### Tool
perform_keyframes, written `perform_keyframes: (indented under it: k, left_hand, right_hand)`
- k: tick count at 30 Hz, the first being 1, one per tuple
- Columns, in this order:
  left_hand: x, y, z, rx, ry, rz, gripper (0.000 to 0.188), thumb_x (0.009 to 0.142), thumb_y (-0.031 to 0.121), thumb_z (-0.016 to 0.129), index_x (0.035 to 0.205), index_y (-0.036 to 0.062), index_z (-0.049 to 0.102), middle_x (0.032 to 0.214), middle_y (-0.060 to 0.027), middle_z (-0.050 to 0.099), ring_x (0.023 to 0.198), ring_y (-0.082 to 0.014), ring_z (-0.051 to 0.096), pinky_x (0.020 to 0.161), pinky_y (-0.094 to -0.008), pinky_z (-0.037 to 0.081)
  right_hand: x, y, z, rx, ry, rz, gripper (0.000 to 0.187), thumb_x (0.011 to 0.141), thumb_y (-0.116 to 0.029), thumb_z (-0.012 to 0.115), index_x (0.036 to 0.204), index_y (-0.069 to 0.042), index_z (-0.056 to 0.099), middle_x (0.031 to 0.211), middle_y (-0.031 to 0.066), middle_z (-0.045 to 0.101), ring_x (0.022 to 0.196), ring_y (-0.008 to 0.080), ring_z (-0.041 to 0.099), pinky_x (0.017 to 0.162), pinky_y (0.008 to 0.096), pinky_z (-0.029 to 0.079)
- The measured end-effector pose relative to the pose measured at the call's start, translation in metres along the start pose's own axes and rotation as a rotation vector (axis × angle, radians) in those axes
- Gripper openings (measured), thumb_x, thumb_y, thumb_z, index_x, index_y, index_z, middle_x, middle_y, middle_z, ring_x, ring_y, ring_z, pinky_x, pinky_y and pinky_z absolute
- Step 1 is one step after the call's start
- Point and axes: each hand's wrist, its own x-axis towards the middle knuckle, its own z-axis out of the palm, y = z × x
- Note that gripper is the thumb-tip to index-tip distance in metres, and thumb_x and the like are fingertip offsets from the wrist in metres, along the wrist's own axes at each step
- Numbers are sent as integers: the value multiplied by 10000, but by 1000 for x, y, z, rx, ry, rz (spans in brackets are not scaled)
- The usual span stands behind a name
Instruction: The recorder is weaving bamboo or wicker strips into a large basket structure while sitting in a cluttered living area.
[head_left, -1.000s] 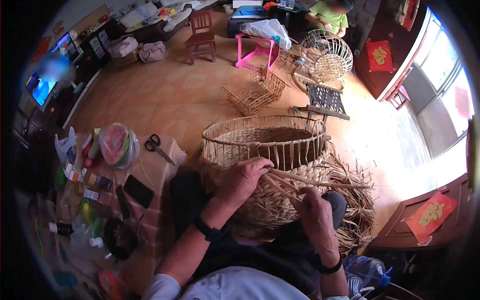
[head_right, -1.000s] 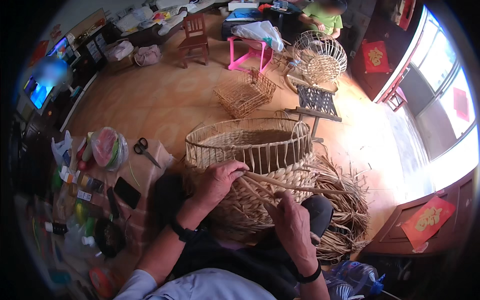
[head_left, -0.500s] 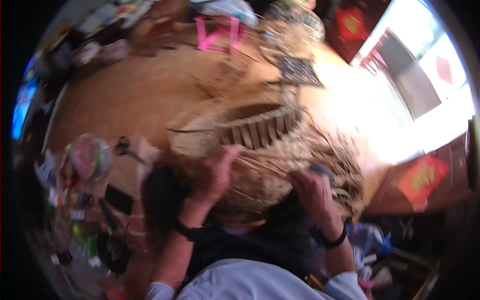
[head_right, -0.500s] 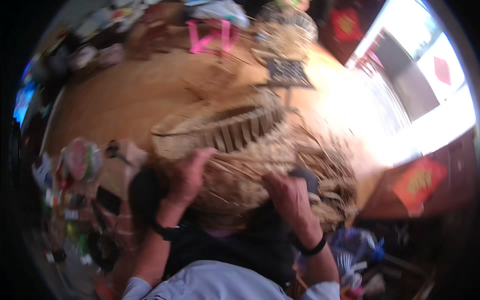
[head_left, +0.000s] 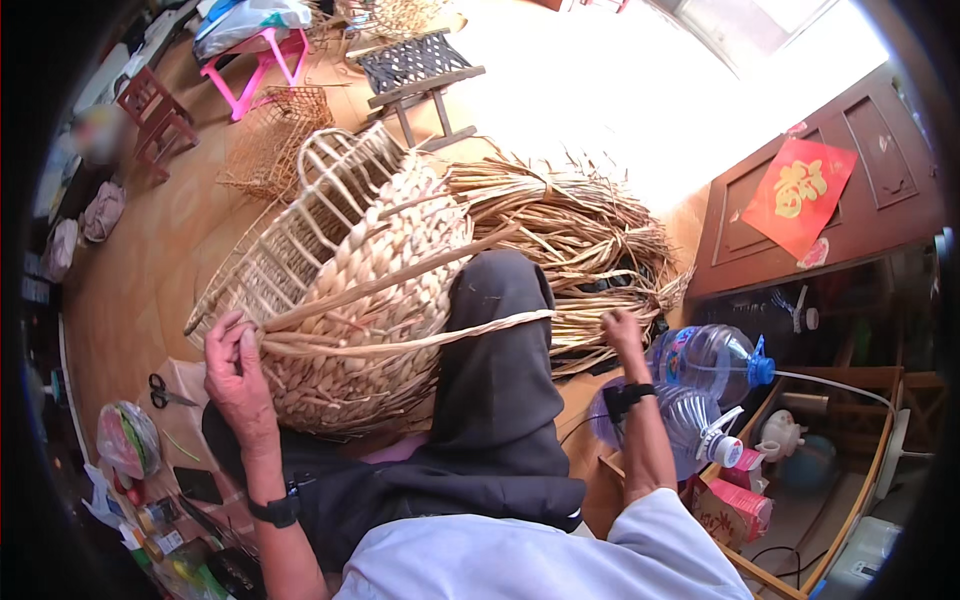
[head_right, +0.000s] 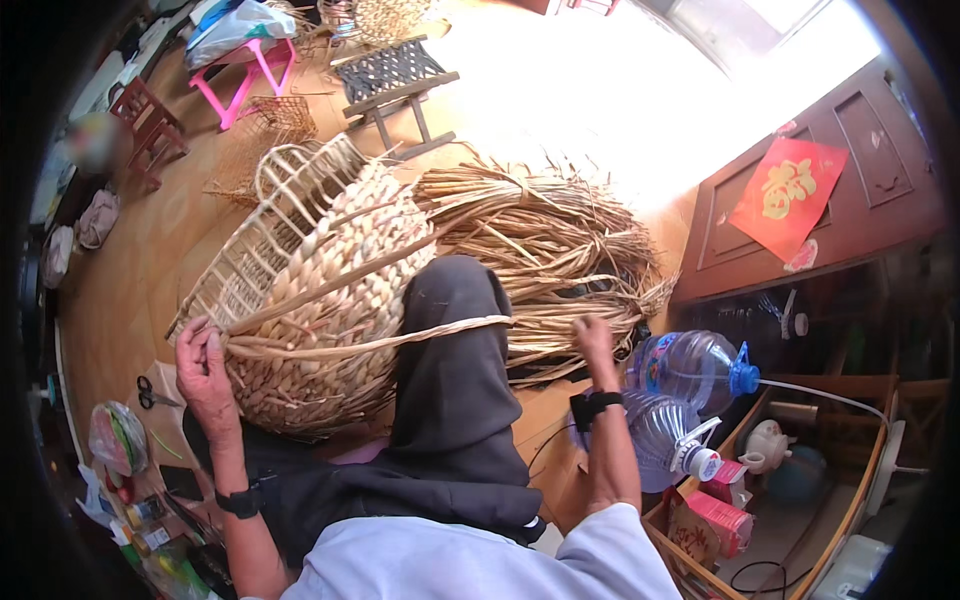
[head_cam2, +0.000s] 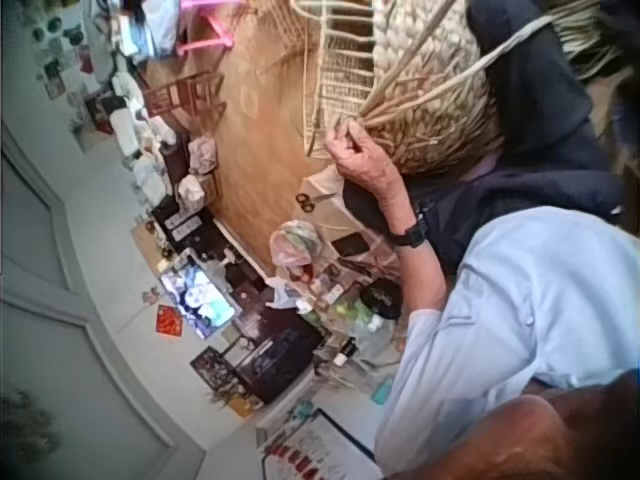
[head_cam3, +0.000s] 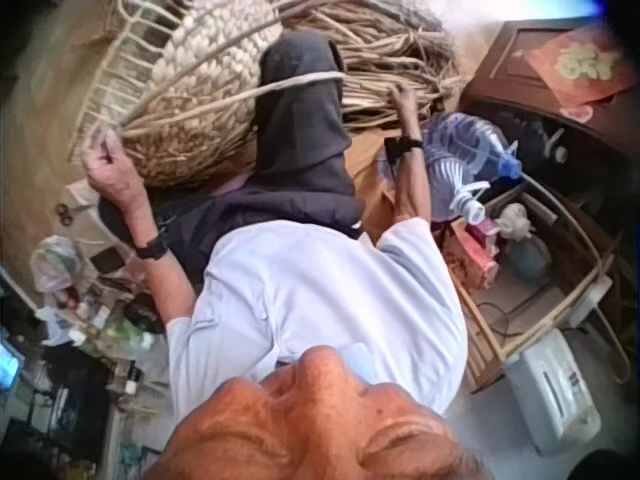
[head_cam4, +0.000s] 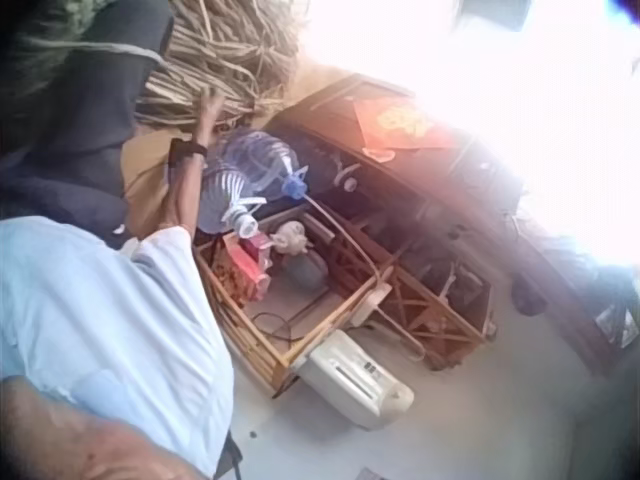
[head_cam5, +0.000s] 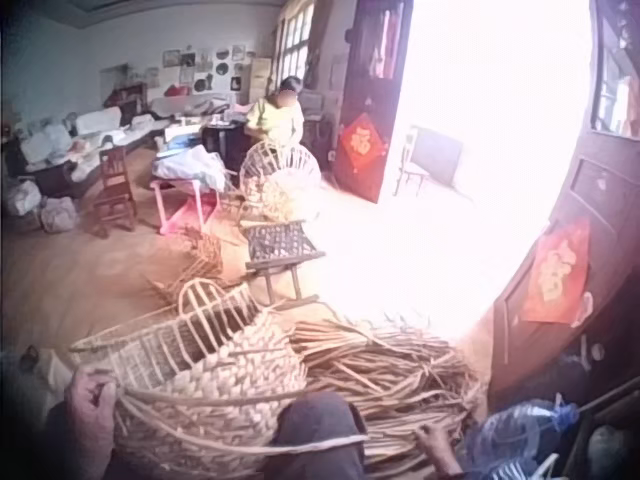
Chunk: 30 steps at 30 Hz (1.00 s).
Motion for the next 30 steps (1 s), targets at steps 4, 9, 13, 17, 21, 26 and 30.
perform_keyframes:
  k: [4, 9, 13, 17, 21, 26, 30]
  left_hand:
    - [3, -1, -1, 8, -19, -28, 255, 1021, 75, 592, 1261, -9, 582, 1012, -48, 666, 923, -80, 593, 861, -232, 476]
    - [7, 0, -2, -8, -38, -36, 244, 1019, 73, 582, 1250, -4, 562, 1022, -51, 662, 943, -83, 579, 879, -232, 458]
    - [8, 7, -1, 19, -54, -43, 249, 1012, 92, 591, 1240, -3, 558, 1021, -48, 647, 927, -87, 572, 873, -234, 454]
    - [8, 13, -2, 43, -61, -50, 253, 1001, 94, 591, 1238, 11, 564, 997, -26, 629, 924, -79, 567, 859, -232, 451]
    - [10, 21, -7, 80, -91, -152, 268, 984, 128, 613, 1223, 9, 592, 1010, -8, 647, 898, -78, 594, 824, -223, 463]
    - [19, 31, -11, 75, -204, -186, 225, 959, 90, 655, 1145, -35, 640, 981, -91, 723, 884, -125, 683, 812, -268, 544]
    - [26, 41, -17, 46, -259, -234, 226, 934, 36, 678, 1140, -46, 636, 987, -94, 725, 910, -128, 693, 837, -266, 554]
  right_hand:
    - [-22, 81, 82, 104, -59, 67, 176, 915, -114, 686, 1022, 25, 669, 835, 120, 718, 624, 197, 688, 559, 323, 548]
    - [-57, 64, 128, -94, 146, -172, 181, 831, -77, 691, 988, 3, 649, 957, 243, 683, 939, 445, 657, 831, 500, 522]
    - [-52, 30, 148, -109, 118, -348, 266, 847, -18, 610, 1113, -24, 597, 1091, 251, 636, 1000, 458, 637, 860, 530, 516]
    - [-40, 7, 151, -556, -256, -298, 279, 940, -28, 484, 1213, -40, 541, 1016, 245, 663, 885, 461, 664, 752, 557, 549]
    - [-35, -10, 129, -124, -129, -144, 169, 949, -183, 549, 899, -59, 653, 787, 200, 645, 773, 387, 661, 647, 501, 503]
    - [-18, -15, 86, -427, 194, -380, 60, 949, -106, 543, 931, -57, 571, 955, 219, 615, 853, 462, 635, 700, 558, 496]
    - [-9, -28, 40, -233, 302, -368, 224, 971, -193, 645, 900, 7, 574, 739, 179, 550, 687, 352, 562, 677, 450, 458]
